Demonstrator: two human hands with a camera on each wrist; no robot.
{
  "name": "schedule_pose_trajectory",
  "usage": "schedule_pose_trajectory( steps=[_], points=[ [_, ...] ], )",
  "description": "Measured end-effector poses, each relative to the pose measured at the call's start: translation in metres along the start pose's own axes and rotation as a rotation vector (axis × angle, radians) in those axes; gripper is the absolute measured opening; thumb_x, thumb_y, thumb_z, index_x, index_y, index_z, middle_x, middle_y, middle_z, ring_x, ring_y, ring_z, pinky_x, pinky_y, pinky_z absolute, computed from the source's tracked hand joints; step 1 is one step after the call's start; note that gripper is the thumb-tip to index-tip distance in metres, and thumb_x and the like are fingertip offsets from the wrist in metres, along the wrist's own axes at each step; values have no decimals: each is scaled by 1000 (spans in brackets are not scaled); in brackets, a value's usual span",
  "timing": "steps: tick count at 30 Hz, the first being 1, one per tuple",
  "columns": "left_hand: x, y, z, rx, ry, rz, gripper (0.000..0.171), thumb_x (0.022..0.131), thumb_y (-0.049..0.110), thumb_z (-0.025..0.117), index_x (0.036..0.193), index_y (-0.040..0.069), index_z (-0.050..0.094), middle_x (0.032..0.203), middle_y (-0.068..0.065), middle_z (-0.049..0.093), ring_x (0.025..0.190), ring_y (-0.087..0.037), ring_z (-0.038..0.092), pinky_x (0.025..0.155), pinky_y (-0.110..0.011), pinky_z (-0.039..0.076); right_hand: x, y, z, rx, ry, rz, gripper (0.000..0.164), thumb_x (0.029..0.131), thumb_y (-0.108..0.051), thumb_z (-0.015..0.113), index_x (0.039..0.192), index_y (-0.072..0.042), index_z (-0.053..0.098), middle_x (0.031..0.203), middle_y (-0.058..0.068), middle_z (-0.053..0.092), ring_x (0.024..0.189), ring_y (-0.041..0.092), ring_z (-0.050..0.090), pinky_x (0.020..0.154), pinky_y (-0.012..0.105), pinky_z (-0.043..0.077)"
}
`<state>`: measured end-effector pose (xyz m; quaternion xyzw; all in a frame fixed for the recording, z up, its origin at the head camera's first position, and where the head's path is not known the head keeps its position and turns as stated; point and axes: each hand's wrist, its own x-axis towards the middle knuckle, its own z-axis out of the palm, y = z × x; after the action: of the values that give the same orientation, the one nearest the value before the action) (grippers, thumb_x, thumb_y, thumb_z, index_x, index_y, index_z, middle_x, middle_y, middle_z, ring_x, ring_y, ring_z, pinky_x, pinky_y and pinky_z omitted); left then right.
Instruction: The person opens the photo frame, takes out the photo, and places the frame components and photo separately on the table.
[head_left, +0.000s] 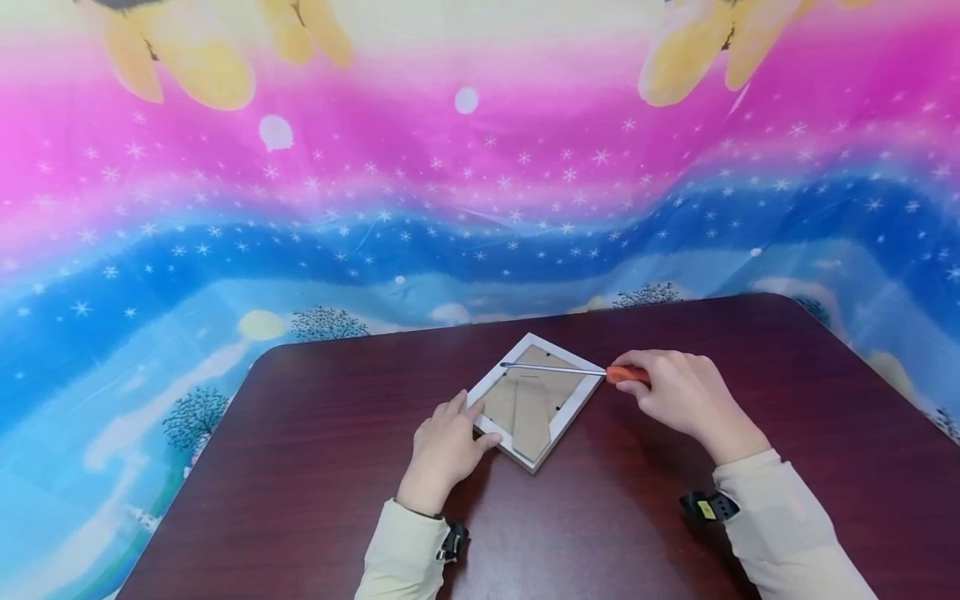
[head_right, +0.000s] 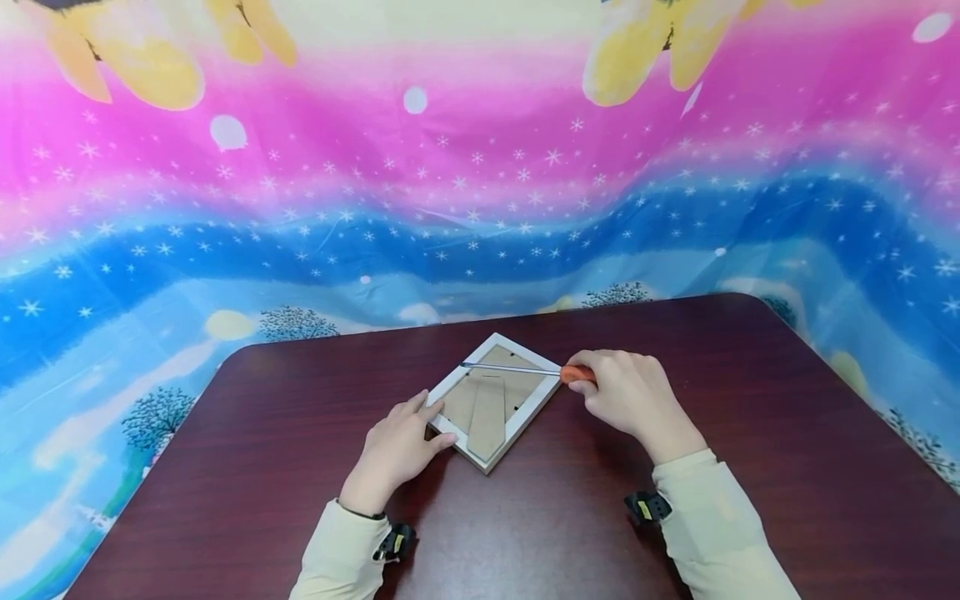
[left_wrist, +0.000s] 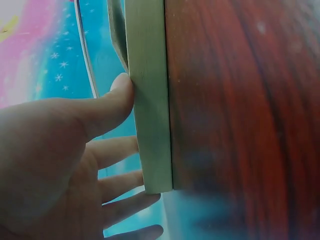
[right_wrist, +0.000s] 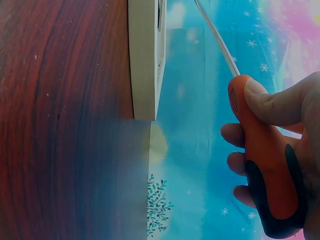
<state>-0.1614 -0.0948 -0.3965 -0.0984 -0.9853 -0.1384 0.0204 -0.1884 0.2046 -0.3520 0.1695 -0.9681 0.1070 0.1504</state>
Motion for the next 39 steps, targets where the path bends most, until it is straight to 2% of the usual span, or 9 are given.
schedule_pose_trajectory(
  steps=[5,8,15,18,21,27,30,36,39],
  points=[
    [-1,6,5,-18,48,-57,58,81,45,65,130,15,59,143,-17,49,118,-36,51,82,-54,53,0,0,0,2,-9,0,25,78,-28,70,102,-20,72,72,2,70,52,13,45,46,28,36],
    [-3,12,6,-18,89,-101,56,78,44,68,126,14,62,138,-17,53,111,-37,55,82,-54,53,0,-1,1,-2,-6,-4,25,78,-28,70,102,-21,72,71,1,69,52,13,45,46,28,36],
    [-8,21,6,136,162,-146,57,73,56,66,112,14,68,108,-12,66,94,-32,57,80,-46,47,-2,-1,2,0,-15,-1,25,78,-28,70,102,-21,72,71,1,69,52,13,45,46,28,36],
    [-9,23,6,199,190,-150,58,71,60,66,102,12,69,92,-12,63,87,-30,57,75,-43,46,-2,-1,3,3,-17,1,25,79,-27,70,102,-20,72,71,1,70,52,13,45,46,28,36],
    [-9,25,7,233,216,-150,58,70,61,66,94,8,68,86,-13,62,85,-31,58,77,-44,46,-2,-1,3,1,-13,-3,25,78,-27,70,102,-20,72,72,1,70,52,13,46,46,29,37],
    [-10,29,7,208,204,-152,63,72,61,64,99,4,65,95,-20,64,97,-36,59,97,-52,44,-1,-3,2,-11,-7,-2,25,78,-28,71,102,-20,72,71,2,70,52,13,45,45,28,36],
    [-10,31,5,200,183,-155,63,74,60,63,102,4,64,97,-21,63,100,-37,58,99,-53,43,-1,-3,1,-8,-5,-4,26,78,-26,71,102,-19,72,71,2,70,52,13,45,45,28,36],
    [-9,27,2,198,190,-109,53,74,55,66,91,5,64,85,-15,62,85,-31,58,77,-42,46,0,-3,1,-16,-2,-2,26,78,-28,70,102,-20,72,71,2,70,51,14,45,45,28,36],
    [-7,22,1,150,186,-65,46,75,51,68,88,7,64,90,-14,64,84,-30,58,73,-41,47,0,-3,0,-10,-5,-4,26,78,-27,71,103,-19,72,72,2,70,52,14,45,45,28,36]
  ],
)
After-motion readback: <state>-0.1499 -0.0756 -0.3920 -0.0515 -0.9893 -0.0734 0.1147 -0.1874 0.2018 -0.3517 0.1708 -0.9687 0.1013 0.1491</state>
